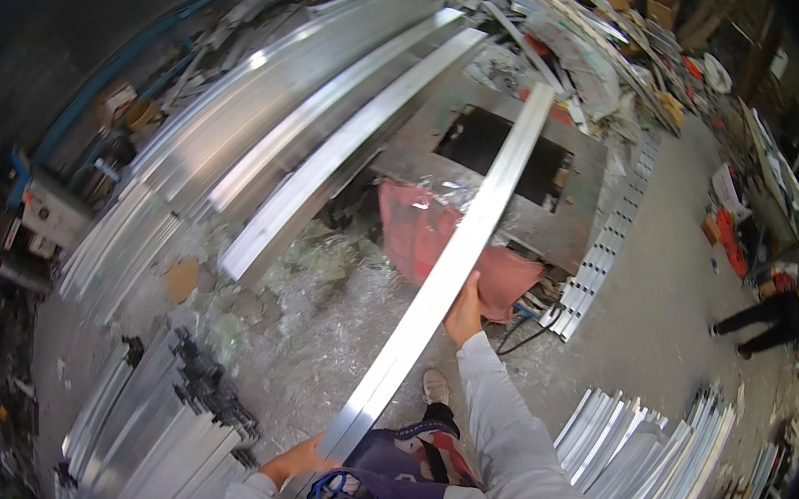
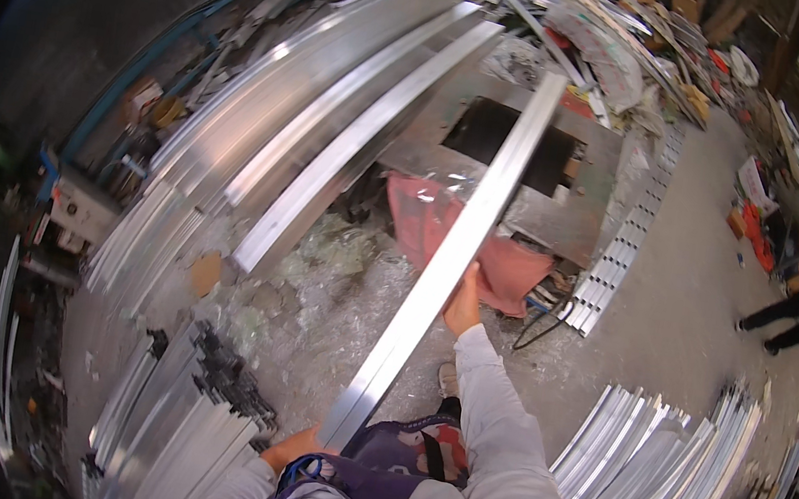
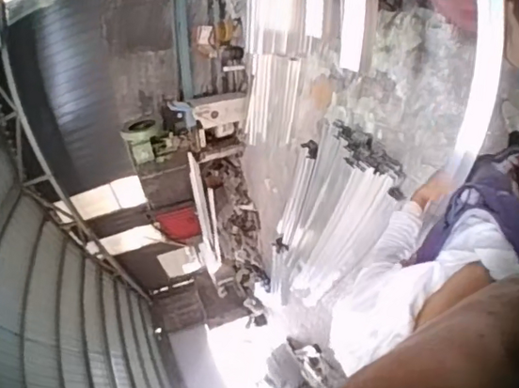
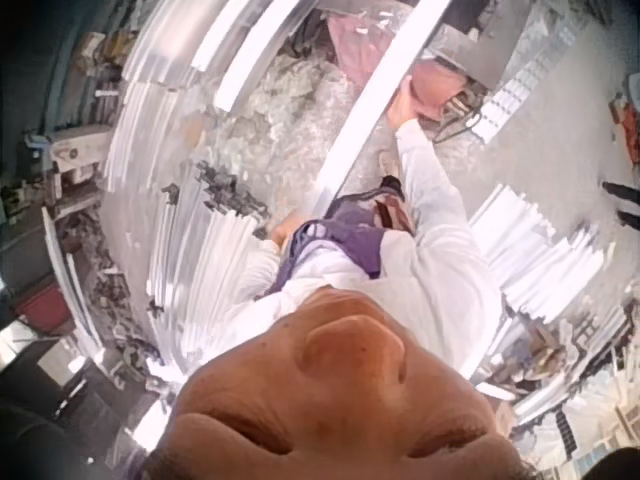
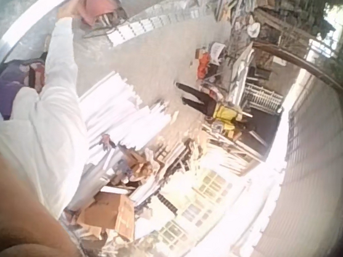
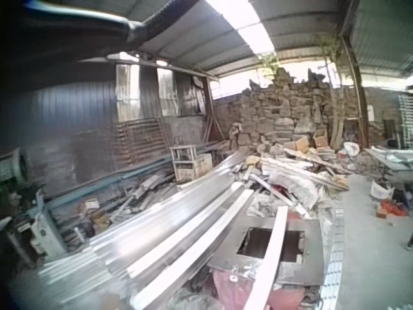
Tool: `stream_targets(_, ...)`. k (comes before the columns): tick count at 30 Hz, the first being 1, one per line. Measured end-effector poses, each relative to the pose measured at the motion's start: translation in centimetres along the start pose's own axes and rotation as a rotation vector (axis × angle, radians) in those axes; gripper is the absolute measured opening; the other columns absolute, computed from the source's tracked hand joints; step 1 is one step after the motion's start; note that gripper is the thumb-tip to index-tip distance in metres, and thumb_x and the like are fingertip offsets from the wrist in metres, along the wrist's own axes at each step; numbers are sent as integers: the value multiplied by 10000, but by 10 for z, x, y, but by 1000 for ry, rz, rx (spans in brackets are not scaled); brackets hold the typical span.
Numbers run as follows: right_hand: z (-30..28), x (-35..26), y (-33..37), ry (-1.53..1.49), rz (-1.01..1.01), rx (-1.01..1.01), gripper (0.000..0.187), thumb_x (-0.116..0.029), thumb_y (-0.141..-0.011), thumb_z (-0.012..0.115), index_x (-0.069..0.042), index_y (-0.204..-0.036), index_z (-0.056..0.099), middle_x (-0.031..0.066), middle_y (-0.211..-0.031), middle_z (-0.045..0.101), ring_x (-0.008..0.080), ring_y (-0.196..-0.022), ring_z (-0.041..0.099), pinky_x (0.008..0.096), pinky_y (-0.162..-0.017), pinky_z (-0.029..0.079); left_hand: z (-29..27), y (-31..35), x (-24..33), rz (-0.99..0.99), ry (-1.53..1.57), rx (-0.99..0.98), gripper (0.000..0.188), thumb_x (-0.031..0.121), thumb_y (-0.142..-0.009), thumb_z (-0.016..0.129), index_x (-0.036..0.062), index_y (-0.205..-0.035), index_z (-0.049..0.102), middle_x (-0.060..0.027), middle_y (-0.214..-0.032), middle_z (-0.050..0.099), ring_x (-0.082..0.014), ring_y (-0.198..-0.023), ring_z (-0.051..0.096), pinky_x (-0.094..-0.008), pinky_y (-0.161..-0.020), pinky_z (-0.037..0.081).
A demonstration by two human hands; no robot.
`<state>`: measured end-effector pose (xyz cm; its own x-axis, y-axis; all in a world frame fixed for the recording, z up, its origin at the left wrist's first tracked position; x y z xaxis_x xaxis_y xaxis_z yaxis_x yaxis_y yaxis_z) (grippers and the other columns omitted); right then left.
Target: The person repeatedly picks up long silver metal profiles from a stack, wipes them with a red cloth, and places them back. The action is performed one at a time in a repetitive loop.
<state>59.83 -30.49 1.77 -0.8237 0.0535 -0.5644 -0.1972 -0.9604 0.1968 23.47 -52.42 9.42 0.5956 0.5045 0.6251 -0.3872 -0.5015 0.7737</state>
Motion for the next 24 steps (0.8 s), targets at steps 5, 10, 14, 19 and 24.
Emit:
stream_targets(5, 39, 78, 98, -196, 168, -42, 633, -640, -966, 375, -116, -1274, 549, 76, -1082, 642, 258, -971, 640, 431, -862, 541, -1, 84, -146, 7, 161, 15, 935, 311, -705, 872, 53, -1468, 396, -108, -1269, 611, -203, -1186, 559, -336, -1048, 400)
stream_targets(10, 139, 63, 165, -84, 70, -237, 650, -578, -988, 404, -101, -1430, 399, 84, -1335, 540, 228, -1214, 534, 408, -1019, 455, -20, 93, -228, 116, 86, 228, 1045, 416, -655, 883, 29, -1475, 363, -198, -1360, 552, -254, -1278, 527, -354, -1084, 384)
stream_targets(14, 208, 14, 179, 282, -160, -384, 631, -556, -979, 473, -68, -1378, 443, 63, -1254, 576, 185, -1134, 572, 374, -988, 469, -31, 41, -192, 156, -175, 504, 854, 418, -747, 817, -19, -1388, 459, -215, -1301, 596, -293, -1166, 610, -371, -978, 478)
stream_targets(19, 309, -22, 228, 840, -423, -575, 638, -528, -867, 690, -47, -1261, 545, 43, -1127, 609, 132, -985, 609, 317, -859, 497, -25, 55, -74, 515, 51, 427, 655, 291, -833, 766, 21, -1367, 499, -161, -1241, 633, -255, -1100, 634, -360, -938, 494)
stream_targets(24, 368, 16, 277, 1256, -690, -784, 734, -461, -668, 851, -15, -1182, 575, 151, -1038, 622, 297, -960, 606, 386, -833, 490, -30, 207, 62, 932, -221, 250, 587, 187, -809, 775, 62, -1334, 543, -118, -1204, 649, -242, -1079, 634, -361, -930, 487)
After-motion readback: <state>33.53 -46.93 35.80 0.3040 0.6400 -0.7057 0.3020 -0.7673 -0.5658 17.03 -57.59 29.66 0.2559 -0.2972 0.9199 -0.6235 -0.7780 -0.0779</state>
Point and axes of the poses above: each hand's wrist, its own y-axis away from the middle knuckle, its own z-axis out of the palm, x = y × z, the point moved 3 cm from there along -y, towards the middle knuckle
